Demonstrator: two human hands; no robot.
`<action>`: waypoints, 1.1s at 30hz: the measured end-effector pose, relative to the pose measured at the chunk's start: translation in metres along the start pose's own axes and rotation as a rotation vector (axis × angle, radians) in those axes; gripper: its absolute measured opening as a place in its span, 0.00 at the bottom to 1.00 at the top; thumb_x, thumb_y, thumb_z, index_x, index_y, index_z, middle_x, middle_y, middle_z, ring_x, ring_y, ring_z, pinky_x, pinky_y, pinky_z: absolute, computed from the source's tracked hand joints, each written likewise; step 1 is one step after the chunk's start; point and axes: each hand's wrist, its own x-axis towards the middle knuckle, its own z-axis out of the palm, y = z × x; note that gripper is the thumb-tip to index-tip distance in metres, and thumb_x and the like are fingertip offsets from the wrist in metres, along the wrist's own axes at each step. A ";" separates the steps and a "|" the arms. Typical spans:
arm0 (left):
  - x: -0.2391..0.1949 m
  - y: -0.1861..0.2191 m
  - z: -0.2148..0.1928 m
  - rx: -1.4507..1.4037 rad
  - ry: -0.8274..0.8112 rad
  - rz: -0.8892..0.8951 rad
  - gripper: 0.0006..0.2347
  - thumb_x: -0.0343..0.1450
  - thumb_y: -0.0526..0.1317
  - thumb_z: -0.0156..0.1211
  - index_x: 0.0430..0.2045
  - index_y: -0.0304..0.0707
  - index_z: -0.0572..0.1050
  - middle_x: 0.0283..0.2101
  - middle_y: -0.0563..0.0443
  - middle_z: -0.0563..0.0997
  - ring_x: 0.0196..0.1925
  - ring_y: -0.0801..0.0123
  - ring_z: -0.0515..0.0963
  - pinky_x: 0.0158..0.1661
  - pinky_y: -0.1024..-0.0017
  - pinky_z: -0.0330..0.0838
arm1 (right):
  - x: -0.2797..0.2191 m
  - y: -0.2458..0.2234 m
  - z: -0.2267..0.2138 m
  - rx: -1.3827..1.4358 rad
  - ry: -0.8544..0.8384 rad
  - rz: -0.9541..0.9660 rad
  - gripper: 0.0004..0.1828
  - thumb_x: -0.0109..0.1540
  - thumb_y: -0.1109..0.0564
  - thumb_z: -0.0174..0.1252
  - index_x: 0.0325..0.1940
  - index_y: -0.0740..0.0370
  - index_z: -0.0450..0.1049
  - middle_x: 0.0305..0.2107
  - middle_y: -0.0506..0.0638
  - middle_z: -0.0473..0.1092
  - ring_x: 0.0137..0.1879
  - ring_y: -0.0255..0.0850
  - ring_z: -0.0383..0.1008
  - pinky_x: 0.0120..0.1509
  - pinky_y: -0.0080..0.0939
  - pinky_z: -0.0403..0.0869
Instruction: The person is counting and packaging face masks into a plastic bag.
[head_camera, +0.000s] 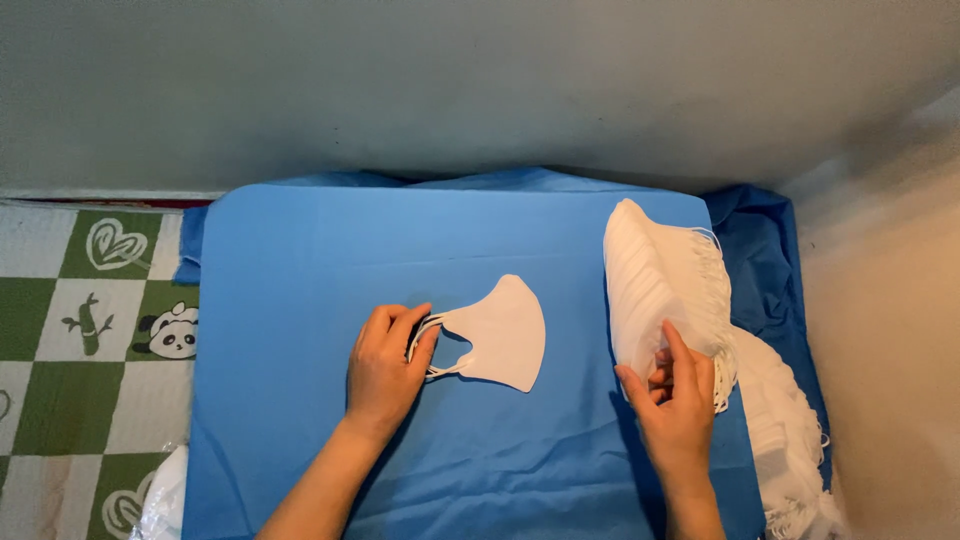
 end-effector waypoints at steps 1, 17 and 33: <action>0.000 -0.001 0.000 0.018 -0.031 -0.009 0.12 0.69 0.38 0.66 0.45 0.35 0.80 0.38 0.51 0.75 0.34 0.68 0.75 0.36 0.71 0.72 | 0.001 0.002 -0.001 -0.010 -0.016 0.015 0.41 0.55 0.64 0.68 0.72 0.64 0.64 0.44 0.53 0.61 0.37 0.34 0.63 0.35 0.28 0.68; 0.003 0.026 -0.028 -0.363 -0.051 0.140 0.21 0.67 0.39 0.62 0.56 0.34 0.74 0.66 0.39 0.65 0.66 0.54 0.67 0.63 0.62 0.66 | -0.040 -0.026 -0.063 0.175 -0.165 0.029 0.12 0.53 0.71 0.62 0.41 0.72 0.82 0.42 0.52 0.79 0.19 0.35 0.70 0.22 0.31 0.68; 0.002 0.015 -0.015 -0.367 -0.053 -0.148 0.13 0.69 0.32 0.64 0.47 0.34 0.81 0.36 0.55 0.78 0.26 0.77 0.72 0.26 0.80 0.68 | 0.004 -0.062 0.065 0.214 -0.254 -0.088 0.26 0.62 0.59 0.60 0.66 0.61 0.71 0.24 0.46 0.72 0.27 0.31 0.68 0.34 0.27 0.69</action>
